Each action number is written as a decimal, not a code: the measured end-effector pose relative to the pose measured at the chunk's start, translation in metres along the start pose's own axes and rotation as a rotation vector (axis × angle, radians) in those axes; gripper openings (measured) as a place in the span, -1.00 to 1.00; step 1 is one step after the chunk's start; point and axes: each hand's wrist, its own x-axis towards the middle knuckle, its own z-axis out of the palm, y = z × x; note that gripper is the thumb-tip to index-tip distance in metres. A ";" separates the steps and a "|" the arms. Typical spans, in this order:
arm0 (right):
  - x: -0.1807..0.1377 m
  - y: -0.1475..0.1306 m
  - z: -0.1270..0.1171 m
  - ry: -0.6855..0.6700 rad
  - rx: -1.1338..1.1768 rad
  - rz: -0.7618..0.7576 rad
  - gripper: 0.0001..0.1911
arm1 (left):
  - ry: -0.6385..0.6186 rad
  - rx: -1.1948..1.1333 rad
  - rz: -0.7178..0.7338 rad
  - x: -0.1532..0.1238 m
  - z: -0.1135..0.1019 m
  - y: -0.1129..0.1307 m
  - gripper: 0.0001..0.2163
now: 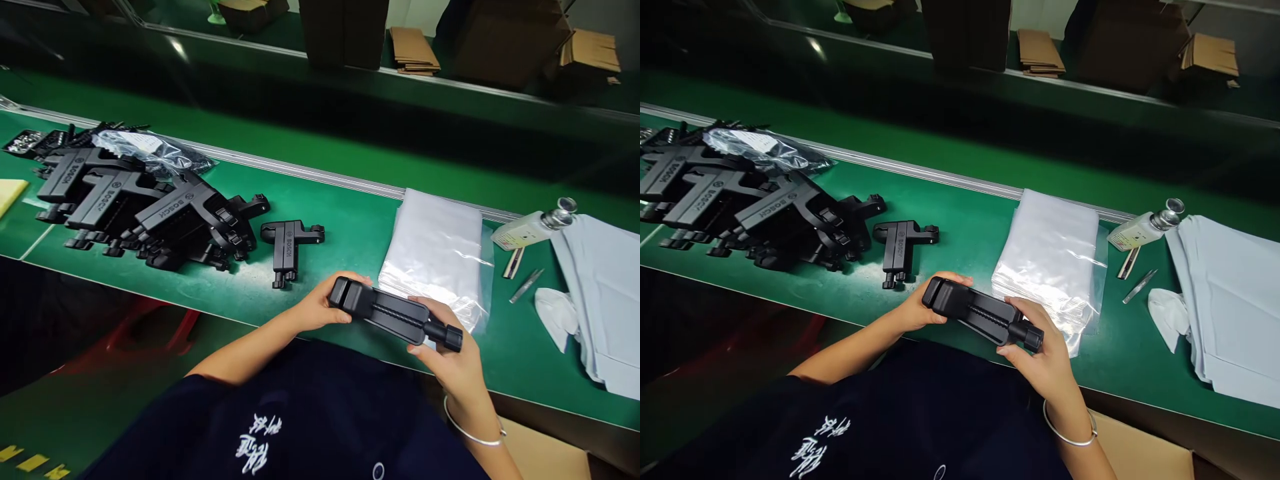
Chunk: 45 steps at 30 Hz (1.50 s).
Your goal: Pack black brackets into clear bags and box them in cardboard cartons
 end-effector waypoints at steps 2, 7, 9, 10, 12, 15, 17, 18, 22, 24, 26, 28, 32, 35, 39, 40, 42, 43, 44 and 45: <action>-0.001 -0.004 0.001 0.004 0.003 0.002 -0.48 | 0.006 -0.004 0.000 -0.001 -0.001 0.000 -0.45; 0.005 0.005 0.000 -0.001 0.039 0.030 -0.46 | 0.029 0.095 -0.005 0.000 0.001 0.011 -0.45; 0.011 0.016 0.001 -0.003 0.077 0.055 -0.44 | 0.063 0.226 -0.002 0.003 0.004 0.020 -0.46; 0.013 0.023 0.003 -0.008 0.115 0.073 -0.42 | 0.076 0.302 0.014 0.005 0.007 0.025 -0.48; 0.016 0.036 0.006 -0.029 0.233 0.123 -0.38 | 0.076 0.446 0.059 0.010 0.012 0.033 -0.51; 0.016 0.052 0.012 -0.051 0.424 0.203 -0.29 | 0.042 0.590 0.085 0.016 0.020 0.041 -0.57; 0.014 0.058 0.015 -0.050 0.481 0.235 -0.23 | 0.033 0.638 0.081 0.018 0.025 0.044 -0.58; 0.013 0.060 0.016 -0.048 0.491 0.248 -0.22 | 0.030 0.653 0.083 0.019 0.028 0.045 -0.58; 0.010 0.062 0.018 -0.032 0.461 0.284 -0.13 | 0.020 0.668 0.068 0.021 0.033 0.050 -0.61; 0.008 0.059 0.016 -0.030 0.428 0.284 -0.15 | 0.026 0.654 0.013 0.021 0.032 0.050 -0.59; 0.005 0.051 0.011 -0.049 0.385 0.260 -0.24 | 0.070 0.595 -0.051 0.021 0.027 0.046 -0.55; 0.002 0.040 0.005 -0.028 0.342 0.193 -0.29 | 0.165 0.479 -0.077 0.021 0.021 0.037 -0.52; -0.001 0.018 -0.008 0.131 0.077 0.029 -0.57 | 0.304 0.255 -0.088 0.018 0.010 0.018 -0.50; 0.002 0.014 -0.011 0.131 -0.015 0.044 -0.71 | 0.294 0.267 -0.074 0.014 0.007 0.011 -0.48; 0.006 0.018 -0.009 0.059 0.124 0.182 -0.65 | 0.277 0.399 -0.020 0.010 0.006 0.009 -0.44; 0.006 0.018 -0.009 0.054 0.131 0.165 -0.65 | 0.281 0.399 -0.027 0.010 0.006 0.008 -0.45; 0.006 0.016 -0.010 0.065 0.082 0.075 -0.67 | 0.301 0.368 -0.048 0.010 0.006 0.006 -0.46; 0.007 0.015 -0.010 0.070 0.042 0.036 -0.67 | 0.309 0.355 -0.058 0.009 0.006 0.005 -0.46; 0.007 0.014 -0.011 0.065 0.007 0.016 -0.69 | 0.310 0.351 -0.067 0.008 0.007 0.004 -0.45; 0.008 0.013 -0.012 0.053 -0.018 0.022 -0.72 | 0.301 0.362 -0.081 0.007 0.007 0.004 -0.42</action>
